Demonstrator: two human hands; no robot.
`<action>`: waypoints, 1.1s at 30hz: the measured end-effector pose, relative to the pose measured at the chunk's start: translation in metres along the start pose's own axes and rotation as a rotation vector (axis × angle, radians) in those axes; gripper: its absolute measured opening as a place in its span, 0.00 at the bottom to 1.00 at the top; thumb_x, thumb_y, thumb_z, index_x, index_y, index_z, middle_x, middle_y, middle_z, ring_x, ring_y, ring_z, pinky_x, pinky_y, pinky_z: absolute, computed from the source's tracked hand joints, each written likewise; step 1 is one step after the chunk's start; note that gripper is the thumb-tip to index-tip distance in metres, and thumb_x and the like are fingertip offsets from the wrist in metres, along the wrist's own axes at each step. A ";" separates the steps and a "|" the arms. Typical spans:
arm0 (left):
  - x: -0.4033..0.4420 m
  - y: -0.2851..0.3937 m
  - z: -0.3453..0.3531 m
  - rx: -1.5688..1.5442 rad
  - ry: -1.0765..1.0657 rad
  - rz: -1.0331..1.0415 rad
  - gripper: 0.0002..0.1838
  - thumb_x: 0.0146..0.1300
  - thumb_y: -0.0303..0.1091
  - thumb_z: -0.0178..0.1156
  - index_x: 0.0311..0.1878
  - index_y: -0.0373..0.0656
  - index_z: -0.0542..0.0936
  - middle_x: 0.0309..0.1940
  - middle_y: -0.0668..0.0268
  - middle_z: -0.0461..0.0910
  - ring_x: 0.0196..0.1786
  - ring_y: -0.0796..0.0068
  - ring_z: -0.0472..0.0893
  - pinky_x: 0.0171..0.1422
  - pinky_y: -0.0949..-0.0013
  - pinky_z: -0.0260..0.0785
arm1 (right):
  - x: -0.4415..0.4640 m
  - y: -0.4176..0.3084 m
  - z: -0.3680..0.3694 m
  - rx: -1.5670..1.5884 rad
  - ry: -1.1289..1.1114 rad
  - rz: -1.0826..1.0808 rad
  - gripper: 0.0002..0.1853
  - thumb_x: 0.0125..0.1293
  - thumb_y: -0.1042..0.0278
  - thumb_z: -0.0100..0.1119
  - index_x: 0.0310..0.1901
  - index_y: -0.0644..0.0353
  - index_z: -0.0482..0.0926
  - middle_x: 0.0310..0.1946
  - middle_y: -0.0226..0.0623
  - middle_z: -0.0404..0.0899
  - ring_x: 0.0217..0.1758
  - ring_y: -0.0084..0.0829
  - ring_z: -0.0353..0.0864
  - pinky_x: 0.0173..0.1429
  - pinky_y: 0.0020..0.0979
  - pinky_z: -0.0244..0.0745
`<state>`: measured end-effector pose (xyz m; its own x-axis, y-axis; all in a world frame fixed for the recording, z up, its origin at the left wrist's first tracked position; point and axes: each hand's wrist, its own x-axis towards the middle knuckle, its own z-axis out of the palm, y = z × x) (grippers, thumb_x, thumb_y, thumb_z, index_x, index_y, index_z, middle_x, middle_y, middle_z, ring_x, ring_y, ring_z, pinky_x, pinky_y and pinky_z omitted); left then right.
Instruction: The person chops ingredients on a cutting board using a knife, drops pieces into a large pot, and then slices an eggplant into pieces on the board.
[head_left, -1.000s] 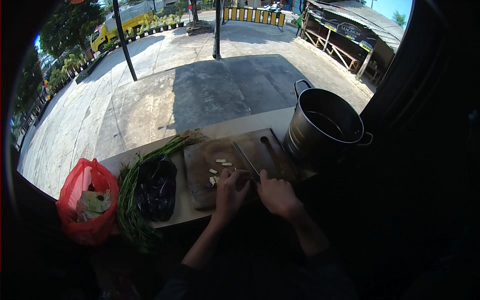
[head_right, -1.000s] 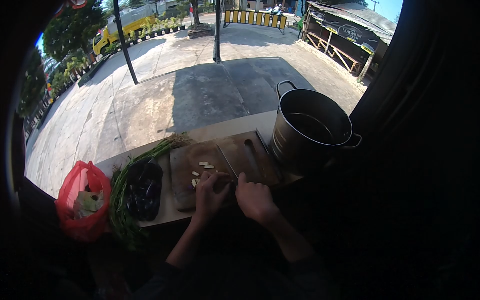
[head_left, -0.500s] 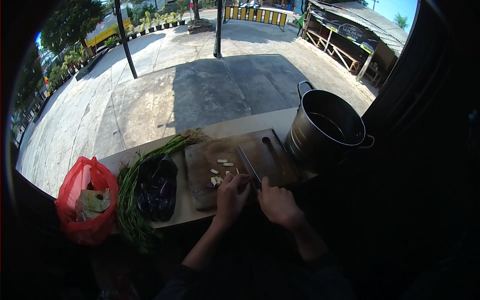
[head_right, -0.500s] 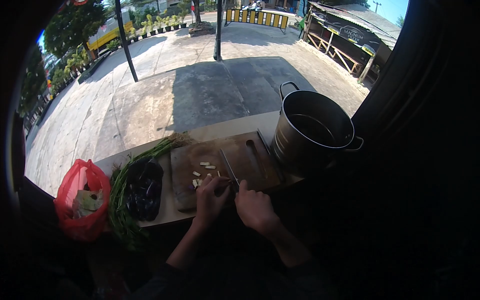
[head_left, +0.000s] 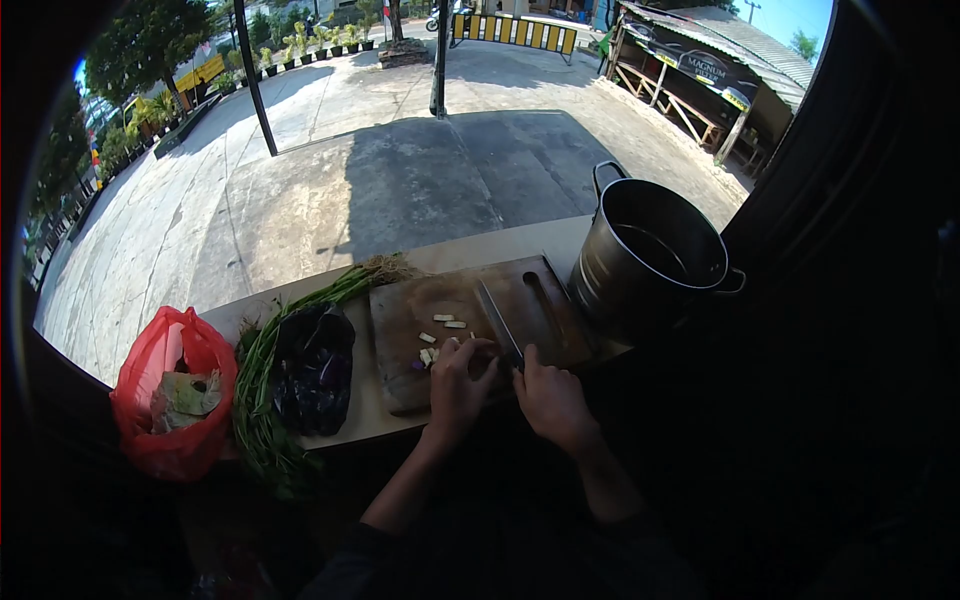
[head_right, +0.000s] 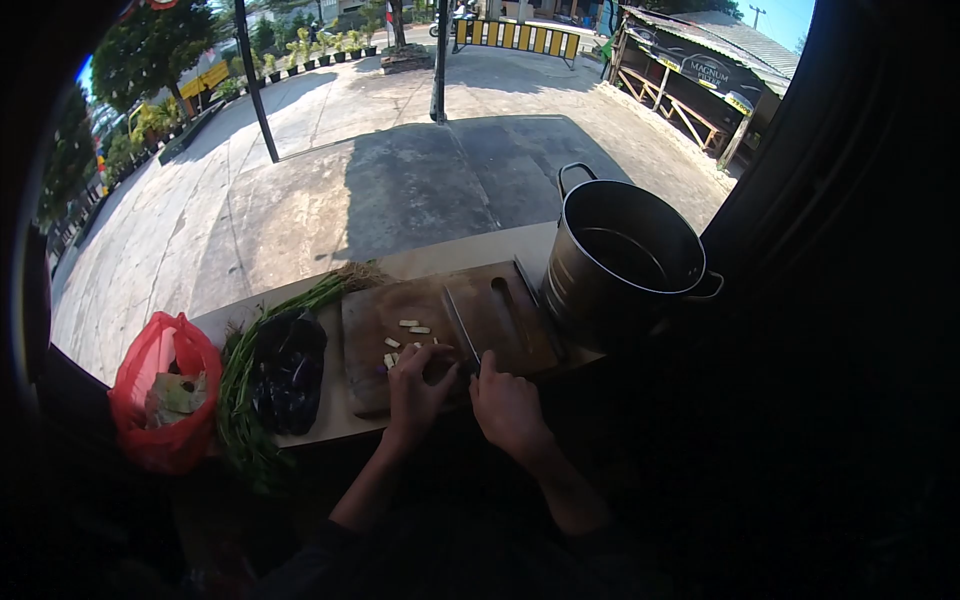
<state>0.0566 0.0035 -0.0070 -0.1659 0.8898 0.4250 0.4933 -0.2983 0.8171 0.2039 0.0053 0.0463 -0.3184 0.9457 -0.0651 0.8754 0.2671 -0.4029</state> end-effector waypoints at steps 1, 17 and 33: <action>-0.001 -0.001 0.000 0.014 -0.006 0.004 0.12 0.56 0.24 0.67 0.44 0.37 0.82 0.37 0.57 0.80 0.40 0.59 0.79 0.46 0.60 0.73 | -0.001 0.002 0.001 0.022 0.015 0.004 0.13 0.75 0.60 0.46 0.44 0.64 0.65 0.25 0.57 0.81 0.34 0.60 0.82 0.41 0.58 0.76; 0.016 0.000 -0.003 0.303 -0.004 0.009 0.12 0.58 0.27 0.65 0.46 0.39 0.82 0.38 0.59 0.82 0.46 0.57 0.78 0.55 0.57 0.67 | -0.001 0.007 -0.002 0.040 -0.023 -0.055 0.12 0.74 0.62 0.47 0.45 0.64 0.67 0.26 0.56 0.82 0.35 0.59 0.84 0.42 0.55 0.78; 0.007 -0.004 -0.001 0.122 -0.067 0.032 0.13 0.57 0.26 0.66 0.47 0.39 0.83 0.37 0.56 0.79 0.44 0.57 0.80 0.51 0.59 0.72 | 0.011 0.004 -0.019 -0.126 -0.087 -0.106 0.13 0.74 0.60 0.47 0.46 0.63 0.67 0.28 0.52 0.83 0.37 0.53 0.86 0.44 0.50 0.81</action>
<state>0.0529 0.0107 -0.0071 -0.0935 0.9029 0.4196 0.5983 -0.2859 0.7485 0.2111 0.0201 0.0612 -0.4367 0.8930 -0.1091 0.8721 0.3905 -0.2948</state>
